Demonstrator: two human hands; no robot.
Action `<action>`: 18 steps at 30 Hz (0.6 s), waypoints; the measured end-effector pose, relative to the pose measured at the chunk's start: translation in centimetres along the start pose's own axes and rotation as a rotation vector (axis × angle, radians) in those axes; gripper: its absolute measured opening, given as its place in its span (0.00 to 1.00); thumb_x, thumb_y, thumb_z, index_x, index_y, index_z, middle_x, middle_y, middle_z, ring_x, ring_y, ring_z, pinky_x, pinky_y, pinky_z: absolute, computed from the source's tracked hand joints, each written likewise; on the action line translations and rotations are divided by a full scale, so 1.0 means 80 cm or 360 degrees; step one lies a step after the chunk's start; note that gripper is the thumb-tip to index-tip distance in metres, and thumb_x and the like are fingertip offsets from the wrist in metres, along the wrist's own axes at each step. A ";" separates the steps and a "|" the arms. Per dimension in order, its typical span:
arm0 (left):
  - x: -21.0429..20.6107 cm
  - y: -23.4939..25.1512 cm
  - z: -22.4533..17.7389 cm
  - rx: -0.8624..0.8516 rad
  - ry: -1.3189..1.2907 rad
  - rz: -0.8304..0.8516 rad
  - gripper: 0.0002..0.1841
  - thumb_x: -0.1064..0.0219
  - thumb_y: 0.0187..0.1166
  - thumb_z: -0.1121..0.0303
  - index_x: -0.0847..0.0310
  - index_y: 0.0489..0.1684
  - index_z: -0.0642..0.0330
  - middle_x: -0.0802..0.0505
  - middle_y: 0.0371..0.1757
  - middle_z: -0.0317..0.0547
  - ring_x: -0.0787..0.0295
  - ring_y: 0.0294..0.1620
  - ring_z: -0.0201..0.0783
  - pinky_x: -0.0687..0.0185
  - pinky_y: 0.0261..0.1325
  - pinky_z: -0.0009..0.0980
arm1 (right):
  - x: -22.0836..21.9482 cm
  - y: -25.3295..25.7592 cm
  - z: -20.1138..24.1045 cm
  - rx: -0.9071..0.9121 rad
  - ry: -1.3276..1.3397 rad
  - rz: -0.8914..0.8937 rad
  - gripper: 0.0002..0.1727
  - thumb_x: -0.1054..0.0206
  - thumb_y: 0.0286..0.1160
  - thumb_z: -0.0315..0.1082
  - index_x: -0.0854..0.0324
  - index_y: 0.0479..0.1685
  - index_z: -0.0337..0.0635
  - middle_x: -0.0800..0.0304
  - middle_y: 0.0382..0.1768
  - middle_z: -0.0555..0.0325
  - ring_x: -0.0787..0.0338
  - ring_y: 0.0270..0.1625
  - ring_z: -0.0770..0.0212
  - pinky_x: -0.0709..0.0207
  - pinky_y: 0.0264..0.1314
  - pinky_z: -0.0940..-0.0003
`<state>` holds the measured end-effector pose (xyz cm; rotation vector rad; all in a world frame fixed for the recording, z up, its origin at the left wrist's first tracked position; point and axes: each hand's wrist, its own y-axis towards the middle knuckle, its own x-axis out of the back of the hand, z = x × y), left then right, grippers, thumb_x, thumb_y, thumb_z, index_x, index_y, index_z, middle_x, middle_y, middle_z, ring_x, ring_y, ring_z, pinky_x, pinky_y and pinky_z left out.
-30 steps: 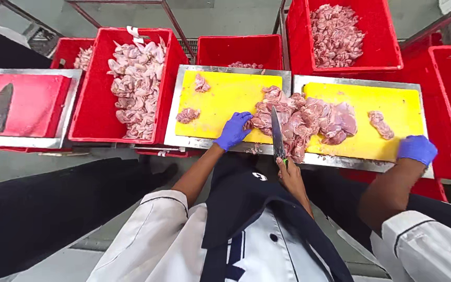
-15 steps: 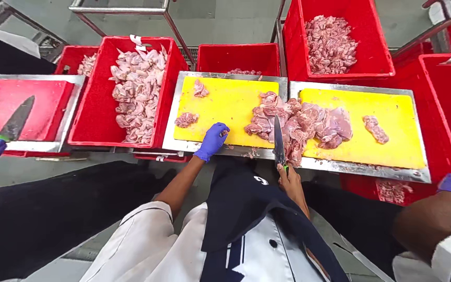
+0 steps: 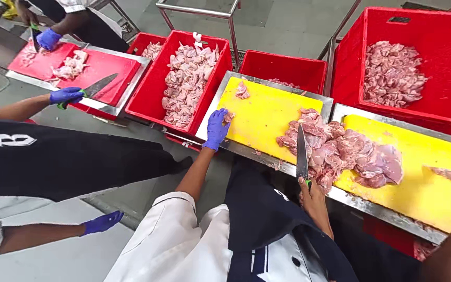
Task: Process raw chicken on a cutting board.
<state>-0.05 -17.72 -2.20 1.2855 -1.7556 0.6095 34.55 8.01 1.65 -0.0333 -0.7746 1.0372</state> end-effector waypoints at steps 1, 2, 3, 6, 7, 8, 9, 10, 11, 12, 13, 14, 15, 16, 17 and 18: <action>-0.004 -0.005 -0.001 0.0019 -0.0026 -0.0074 0.27 0.24 0.72 0.66 0.17 0.73 0.58 0.18 0.81 0.55 0.29 0.86 0.58 0.37 0.88 0.56 | 0.000 0.001 0.000 0.0005 -0.0002 -0.0001 0.31 0.49 0.90 0.57 0.23 0.58 0.33 0.24 0.18 0.55 0.21 0.18 0.58 0.21 0.26 0.54; -0.007 -0.011 -0.006 0.0040 -0.0033 -0.0156 0.27 0.24 0.71 0.66 0.17 0.73 0.58 0.20 0.82 0.58 0.31 0.86 0.60 0.37 0.87 0.58 | 0.000 0.001 -0.001 0.0007 -0.0005 -0.0002 0.31 0.49 0.90 0.58 0.23 0.57 0.34 0.24 0.18 0.56 0.21 0.18 0.58 0.21 0.26 0.55; -0.012 -0.017 -0.014 0.0034 -0.0021 -0.0238 0.27 0.24 0.71 0.67 0.17 0.74 0.57 0.23 0.84 0.60 0.33 0.88 0.62 0.37 0.87 0.60 | 0.000 0.000 -0.003 0.0002 -0.0003 -0.0003 0.31 0.49 0.90 0.58 0.23 0.57 0.34 0.25 0.18 0.57 0.21 0.18 0.59 0.22 0.26 0.55; -0.035 -0.032 -0.069 -0.0248 -0.0095 -0.0322 0.23 0.27 0.74 0.65 0.15 0.70 0.55 0.22 0.84 0.57 0.36 0.90 0.59 0.41 0.90 0.58 | 0.004 -0.001 -0.008 -0.0003 0.0043 -0.0065 0.31 0.48 0.90 0.58 0.22 0.61 0.34 0.22 0.20 0.55 0.19 0.19 0.58 0.19 0.27 0.54; -0.045 -0.041 -0.095 -0.0414 -0.0178 -0.0239 0.21 0.28 0.76 0.64 0.13 0.68 0.55 0.17 0.80 0.54 0.31 0.87 0.57 0.38 0.89 0.56 | 0.005 -0.003 -0.011 -0.0016 0.0064 -0.0082 0.30 0.48 0.91 0.57 0.22 0.60 0.34 0.22 0.20 0.55 0.19 0.19 0.58 0.19 0.26 0.55; -0.057 -0.048 -0.122 -0.0595 -0.0264 -0.0121 0.20 0.28 0.77 0.63 0.12 0.67 0.56 0.13 0.76 0.52 0.26 0.85 0.55 0.36 0.88 0.54 | 0.006 -0.003 -0.012 -0.0036 0.0072 -0.0088 0.30 0.48 0.91 0.56 0.22 0.59 0.34 0.21 0.21 0.54 0.18 0.19 0.58 0.18 0.27 0.55; -0.070 -0.050 -0.148 -0.0752 -0.0318 0.0014 0.20 0.29 0.78 0.62 0.12 0.67 0.56 0.12 0.74 0.50 0.24 0.84 0.54 0.36 0.88 0.54 | 0.008 -0.001 -0.010 -0.0064 0.0079 -0.0094 0.29 0.47 0.91 0.56 0.22 0.59 0.33 0.20 0.23 0.53 0.17 0.21 0.57 0.17 0.29 0.54; -0.084 -0.051 -0.171 -0.0863 -0.0354 0.0154 0.21 0.29 0.79 0.60 0.13 0.69 0.55 0.11 0.73 0.49 0.23 0.83 0.53 0.36 0.88 0.54 | 0.011 -0.002 -0.007 -0.0098 0.0075 -0.0096 0.30 0.46 0.91 0.55 0.22 0.60 0.32 0.17 0.27 0.50 0.14 0.26 0.54 0.15 0.34 0.51; -0.095 -0.054 -0.188 -0.0918 -0.0373 0.0330 0.23 0.29 0.79 0.58 0.15 0.72 0.55 0.11 0.74 0.50 0.23 0.83 0.53 0.36 0.88 0.53 | 0.013 -0.007 0.000 -0.0135 0.0065 -0.0095 0.30 0.44 0.90 0.54 0.22 0.64 0.31 0.12 0.33 0.45 0.10 0.33 0.51 0.14 0.42 0.47; -0.105 -0.057 -0.200 -0.0952 -0.0384 0.0502 0.25 0.29 0.79 0.58 0.18 0.75 0.56 0.13 0.75 0.52 0.23 0.82 0.53 0.35 0.88 0.53 | 0.014 -0.013 0.006 -0.0174 0.0058 -0.0097 0.31 0.43 0.89 0.54 0.22 0.68 0.31 0.09 0.39 0.42 0.08 0.41 0.48 0.14 0.51 0.44; -0.113 -0.061 -0.208 -0.0981 -0.0397 0.0616 0.25 0.30 0.80 0.59 0.18 0.75 0.57 0.13 0.75 0.54 0.21 0.80 0.53 0.31 0.86 0.53 | 0.017 -0.021 0.012 -0.0231 0.0044 -0.0100 0.31 0.42 0.89 0.55 0.22 0.71 0.34 0.08 0.43 0.41 0.06 0.46 0.47 0.13 0.56 0.43; -0.120 -0.063 -0.213 -0.1029 -0.0418 0.0643 0.22 0.30 0.80 0.62 0.17 0.72 0.60 0.11 0.71 0.57 0.18 0.76 0.56 0.27 0.82 0.55 | 0.022 -0.030 0.018 -0.0288 0.0041 -0.0104 0.32 0.41 0.88 0.56 0.22 0.71 0.36 0.07 0.45 0.41 0.06 0.48 0.46 0.13 0.58 0.42; -0.125 -0.061 -0.218 -0.1117 -0.0455 0.0624 0.20 0.29 0.79 0.65 0.16 0.67 0.64 0.10 0.66 0.63 0.15 0.71 0.61 0.23 0.77 0.58 | 0.025 -0.038 0.022 -0.0320 0.0058 -0.0126 0.31 0.41 0.88 0.57 0.21 0.71 0.36 0.07 0.44 0.40 0.05 0.49 0.44 0.14 0.58 0.41; -0.128 -0.056 -0.228 -0.1241 -0.0522 0.0614 0.19 0.28 0.77 0.69 0.16 0.63 0.72 0.10 0.60 0.71 0.13 0.65 0.67 0.20 0.72 0.61 | 0.027 -0.045 0.023 -0.0342 0.0093 -0.0167 0.31 0.40 0.88 0.57 0.21 0.71 0.36 0.07 0.43 0.39 0.05 0.48 0.42 0.14 0.57 0.40; -0.119 -0.055 -0.248 -0.1332 -0.0558 0.0676 0.19 0.29 0.74 0.73 0.17 0.58 0.81 0.11 0.56 0.81 0.12 0.61 0.73 0.18 0.68 0.60 | 0.026 -0.052 0.023 -0.0365 0.0132 -0.0206 0.31 0.40 0.88 0.56 0.22 0.71 0.36 0.07 0.43 0.37 0.05 0.49 0.40 0.14 0.56 0.38; -0.082 -0.064 -0.287 -0.1229 -0.0436 0.0872 0.19 0.31 0.74 0.77 0.19 0.56 0.88 0.13 0.58 0.86 0.14 0.64 0.73 0.20 0.71 0.55 | 0.024 -0.059 0.021 -0.0374 0.0178 -0.0229 0.31 0.40 0.88 0.55 0.22 0.71 0.35 0.08 0.44 0.36 0.06 0.50 0.38 0.16 0.57 0.37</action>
